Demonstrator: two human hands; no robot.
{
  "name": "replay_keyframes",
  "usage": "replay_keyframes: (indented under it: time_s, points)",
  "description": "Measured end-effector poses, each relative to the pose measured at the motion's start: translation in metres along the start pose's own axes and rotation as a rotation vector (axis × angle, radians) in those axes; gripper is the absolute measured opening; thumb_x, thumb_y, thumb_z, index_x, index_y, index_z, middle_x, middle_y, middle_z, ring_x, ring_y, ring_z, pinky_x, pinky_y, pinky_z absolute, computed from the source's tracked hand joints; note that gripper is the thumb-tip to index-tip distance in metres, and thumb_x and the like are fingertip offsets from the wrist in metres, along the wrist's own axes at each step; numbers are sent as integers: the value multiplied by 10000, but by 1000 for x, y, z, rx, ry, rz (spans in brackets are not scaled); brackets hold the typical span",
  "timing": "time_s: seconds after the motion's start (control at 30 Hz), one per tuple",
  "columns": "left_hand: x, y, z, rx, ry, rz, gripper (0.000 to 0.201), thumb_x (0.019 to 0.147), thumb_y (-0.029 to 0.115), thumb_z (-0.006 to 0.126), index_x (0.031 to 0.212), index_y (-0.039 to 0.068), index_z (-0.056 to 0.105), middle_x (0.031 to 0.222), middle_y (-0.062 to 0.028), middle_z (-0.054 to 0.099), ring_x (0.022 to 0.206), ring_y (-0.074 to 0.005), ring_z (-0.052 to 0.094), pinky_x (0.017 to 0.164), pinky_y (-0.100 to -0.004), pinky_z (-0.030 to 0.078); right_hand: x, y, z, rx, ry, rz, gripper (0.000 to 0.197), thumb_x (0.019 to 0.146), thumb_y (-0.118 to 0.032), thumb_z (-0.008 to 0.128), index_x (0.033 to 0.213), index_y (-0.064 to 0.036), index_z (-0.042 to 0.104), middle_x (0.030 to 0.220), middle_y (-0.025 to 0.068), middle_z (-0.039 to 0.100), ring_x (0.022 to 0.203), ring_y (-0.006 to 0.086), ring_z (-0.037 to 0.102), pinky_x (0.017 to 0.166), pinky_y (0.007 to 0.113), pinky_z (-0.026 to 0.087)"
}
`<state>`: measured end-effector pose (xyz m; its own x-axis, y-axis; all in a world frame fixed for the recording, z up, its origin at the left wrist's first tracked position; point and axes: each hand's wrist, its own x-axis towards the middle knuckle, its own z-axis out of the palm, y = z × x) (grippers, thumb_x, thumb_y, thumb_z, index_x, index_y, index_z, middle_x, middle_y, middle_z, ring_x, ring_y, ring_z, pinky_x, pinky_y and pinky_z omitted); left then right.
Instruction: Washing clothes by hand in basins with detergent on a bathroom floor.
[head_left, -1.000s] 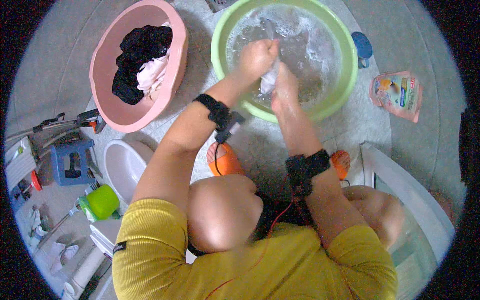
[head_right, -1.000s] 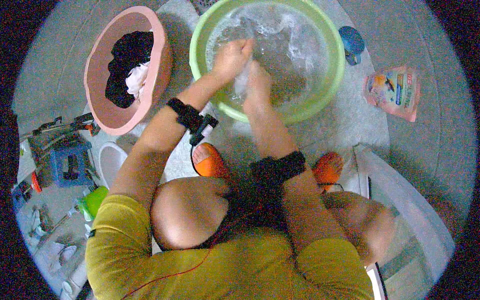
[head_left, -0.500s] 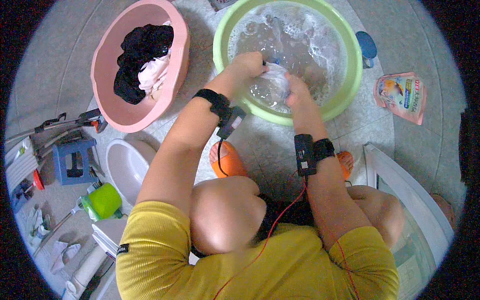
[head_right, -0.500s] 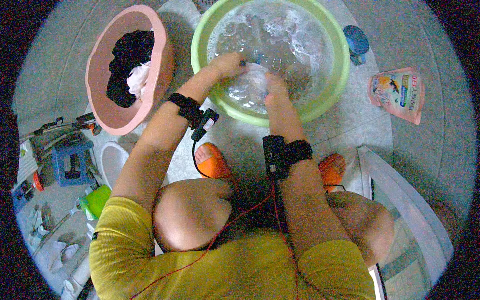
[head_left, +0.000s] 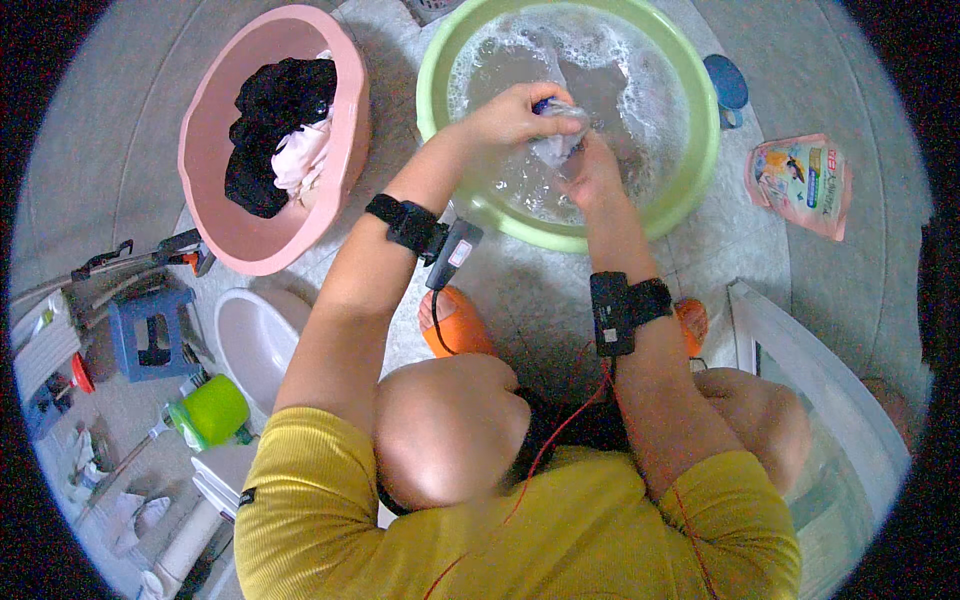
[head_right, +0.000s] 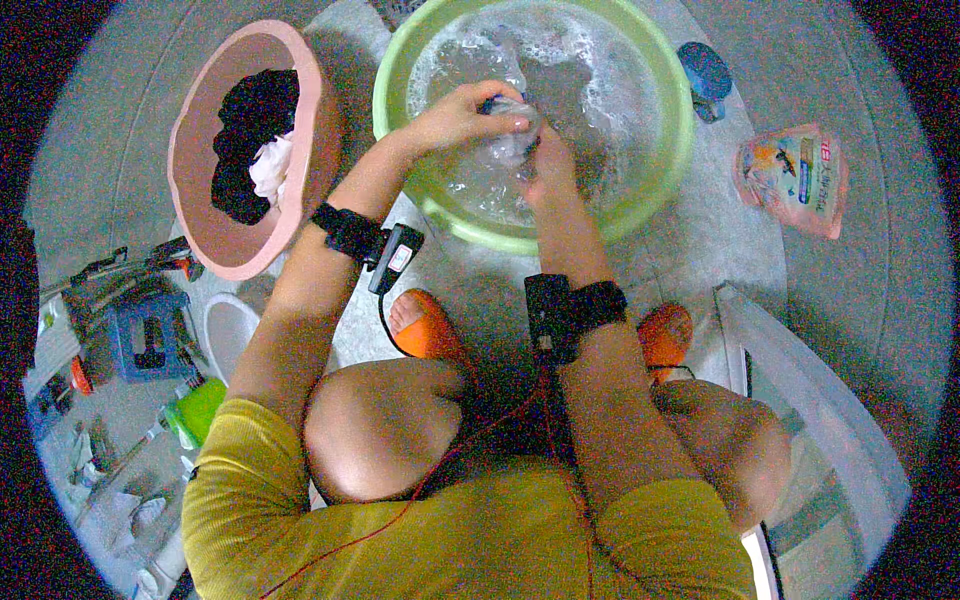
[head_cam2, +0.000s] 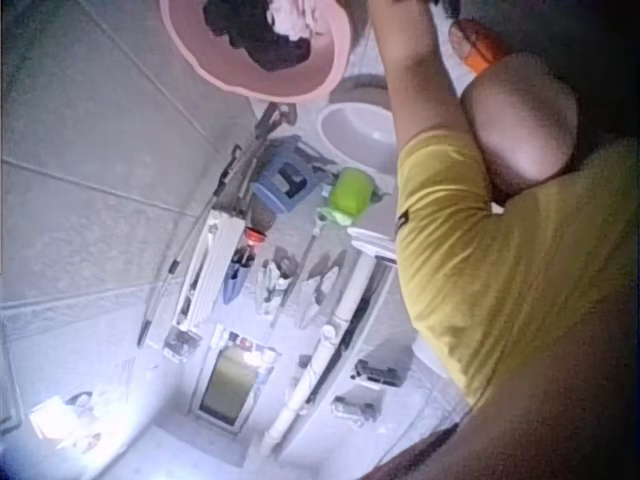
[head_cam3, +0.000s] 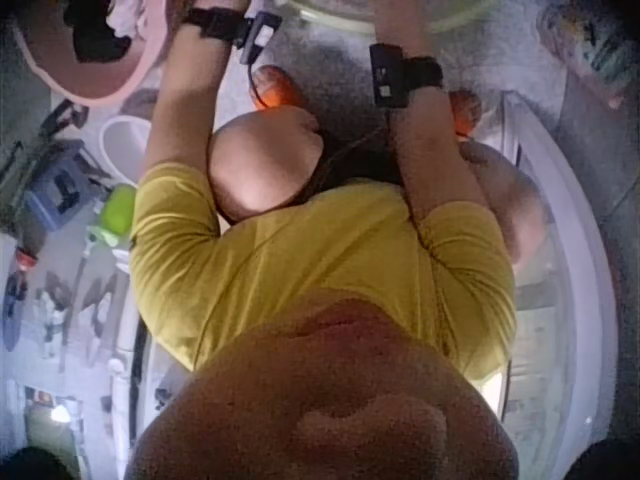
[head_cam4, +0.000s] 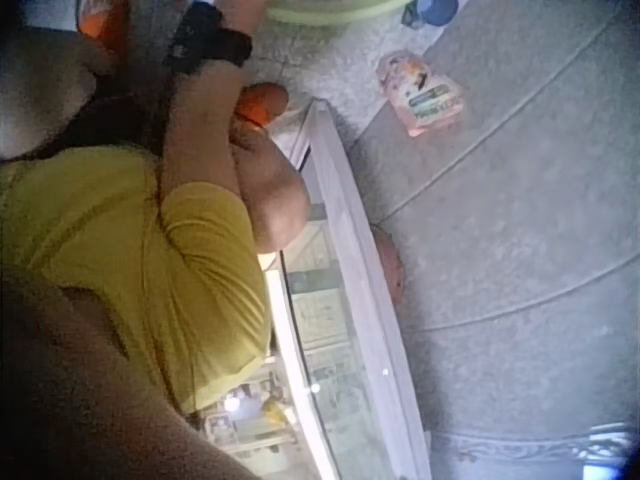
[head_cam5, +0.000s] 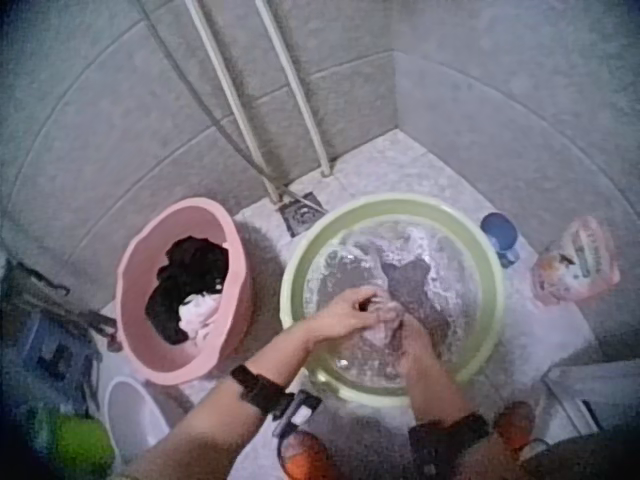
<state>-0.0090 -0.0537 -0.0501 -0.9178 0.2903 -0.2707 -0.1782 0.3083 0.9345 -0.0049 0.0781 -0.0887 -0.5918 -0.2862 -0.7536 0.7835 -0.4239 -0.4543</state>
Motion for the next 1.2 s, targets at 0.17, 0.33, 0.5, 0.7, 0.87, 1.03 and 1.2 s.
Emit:
replay_keyframes:
  time_s: [0.17,0.33,0.5,0.7,0.87,1.03,1.2]
  points:
    - [-3,-9,-15,-96,-170,158,179,707,160,562,857,67,535,869,-23,533,847,-116,472,751,-255,378,-10,-11,-1,246,-226,321,342,759,-353,467,994,-106,431,972,68,477,881,185,468,764,352,347]
    - [-4,-17,-35,431,-48,327,156,622,24,527,769,71,548,808,-60,514,821,-196,468,727,-276,368,11,-9,-20,260,-140,105,257,722,-243,565,907,-109,446,908,63,489,875,200,462,750,331,359]
    - [-9,-20,-37,479,34,329,123,630,132,569,736,71,553,797,-93,507,820,-204,465,705,-271,375,9,-20,-19,297,-49,-51,266,740,-307,532,901,-111,452,900,55,496,872,183,466,762,328,356]
    - [-12,-15,-24,290,178,-111,371,689,397,565,866,72,540,751,-40,536,727,-146,493,657,-250,392,4,-19,-11,304,-206,-160,345,729,-341,528,967,-110,435,953,44,499,916,206,463,816,376,354]
    - [-4,-26,-19,28,283,-162,323,752,371,490,864,75,554,712,-34,540,646,-116,485,592,-257,402,-1,-19,0,486,-347,-159,329,781,-345,434,947,-61,445,968,83,498,904,219,475,822,370,359]
    - [-8,0,28,179,481,87,244,766,301,465,804,74,547,706,-103,548,642,-190,534,562,-315,414,-4,-19,14,379,-98,-41,315,800,-357,383,921,-77,457,939,71,503,888,202,484,789,368,383]
    - [-7,56,78,732,337,198,320,730,358,452,662,64,558,648,-138,558,597,-290,551,531,-382,442,51,-4,-42,349,-404,-166,261,804,-329,372,875,-94,460,868,54,514,802,192,509,703,359,415]
